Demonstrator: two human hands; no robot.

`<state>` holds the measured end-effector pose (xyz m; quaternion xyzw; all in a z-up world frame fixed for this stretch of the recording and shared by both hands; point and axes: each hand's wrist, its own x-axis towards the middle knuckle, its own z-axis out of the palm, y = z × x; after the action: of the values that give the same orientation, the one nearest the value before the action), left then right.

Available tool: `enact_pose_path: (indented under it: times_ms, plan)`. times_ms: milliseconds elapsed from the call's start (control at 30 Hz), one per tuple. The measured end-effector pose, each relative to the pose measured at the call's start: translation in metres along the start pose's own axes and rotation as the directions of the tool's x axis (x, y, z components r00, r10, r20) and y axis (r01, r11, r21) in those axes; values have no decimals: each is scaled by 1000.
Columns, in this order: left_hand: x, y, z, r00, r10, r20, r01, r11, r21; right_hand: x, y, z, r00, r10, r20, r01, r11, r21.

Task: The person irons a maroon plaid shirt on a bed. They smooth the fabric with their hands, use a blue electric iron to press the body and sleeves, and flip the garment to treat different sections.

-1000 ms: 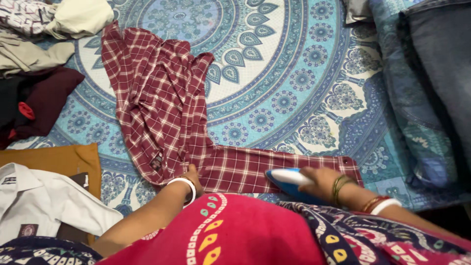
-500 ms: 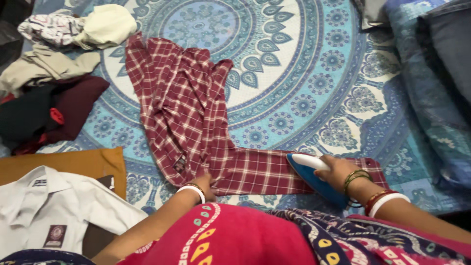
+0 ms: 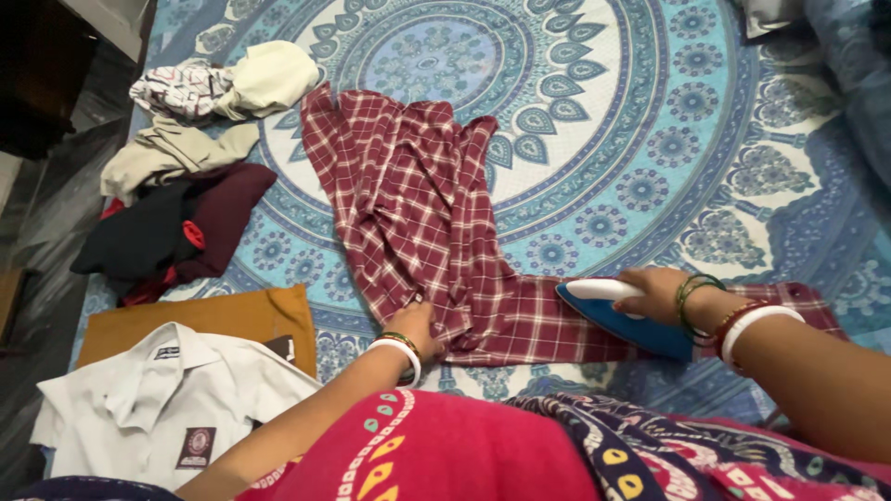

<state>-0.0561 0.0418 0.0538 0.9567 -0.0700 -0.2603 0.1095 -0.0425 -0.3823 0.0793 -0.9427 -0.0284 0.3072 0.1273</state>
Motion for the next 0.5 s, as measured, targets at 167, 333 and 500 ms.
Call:
enact_pose_path:
  times_ms: [167, 333, 500]
  plan:
    - [-12, -7, -1, 987, 54, 150, -65, 996, 66, 7, -54, 2, 996, 88, 4, -88, 995, 39]
    - [-16, -10, 9, 971, 72, 228, -108, 983, 150, 11, -99, 15, 985, 173, -7, -170, 973, 154]
    - [-23, -15, 4, 969, 77, 236, -112, 984, 139, 9, -116, 51, 958, 284, 24, -275, 899, 341]
